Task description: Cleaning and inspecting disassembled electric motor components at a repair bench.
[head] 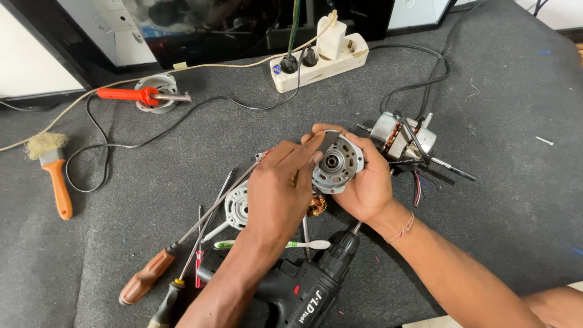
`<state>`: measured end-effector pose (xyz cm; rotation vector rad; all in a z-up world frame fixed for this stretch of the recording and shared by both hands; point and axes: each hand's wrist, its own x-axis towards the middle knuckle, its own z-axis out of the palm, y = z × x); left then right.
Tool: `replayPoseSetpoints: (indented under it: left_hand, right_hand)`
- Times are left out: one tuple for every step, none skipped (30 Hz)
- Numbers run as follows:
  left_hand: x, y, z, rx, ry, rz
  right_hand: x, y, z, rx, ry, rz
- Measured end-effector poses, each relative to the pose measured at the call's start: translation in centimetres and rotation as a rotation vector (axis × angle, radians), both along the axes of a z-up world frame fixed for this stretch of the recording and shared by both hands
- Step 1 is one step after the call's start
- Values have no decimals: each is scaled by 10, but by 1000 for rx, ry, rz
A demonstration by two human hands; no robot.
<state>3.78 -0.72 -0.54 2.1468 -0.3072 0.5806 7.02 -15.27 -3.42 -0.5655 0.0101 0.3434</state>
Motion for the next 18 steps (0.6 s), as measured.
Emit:
replayPoseSetpoints:
  left_hand:
    - [0,-1,-1,1,2,-2]
    - [1,-3,-2,9,17,-12]
    - [1,-4,-3,15,30,-18]
    - [2,-3,-3,15,29,-17]
    - [2,-1,-4,32,13,-9]
    - [3,1,-4,49,-3,-1]
    - [2,0,-4,51,-5,-3]
    - [2,-1,-4,42,21,-10]
    - [1,-3,-4,29,48,-13]
    - [2,-2,-5,26,45,-10]
    - [3,-1,-6,48,22,6]
    - [4,0,-6,71,-2,22]
    - [4,-1,-6,72,-4,20]
    - [3,-1,-6,78,26,8]
    - [3,-3,-6,78,56,0]
    - [4,-3,-7,75,54,2]
    - [4,-2,-8,82,20,22]
    - [5,0,-9,89,-14,42]
  right_hand:
    - [1,-1,-2,1,2,-2]
    - [1,-2,-3,7,-5,3]
    - [3,-3,-4,12,-14,11]
    - [3,-2,-3,11,-15,12]
    - [1,-1,-3,30,10,3]
    - [-1,1,-3,50,35,-6]
    - [0,0,-3,51,34,-8]
    - [0,0,-3,34,12,-3]
    - [0,-1,-3,14,-10,5]
    - [0,0,-1,11,-12,8]
    - [-2,2,0,25,3,-3]
    - [-3,3,2,39,18,-14]
    - [-2,3,0,41,17,-16]
    - [-1,3,-1,31,6,-15]
    - [0,1,-1,15,-5,-10]
    - [-2,2,3,12,-7,-9]
    - [-4,4,7,29,4,-11]
    - [-6,6,12,46,14,-14]
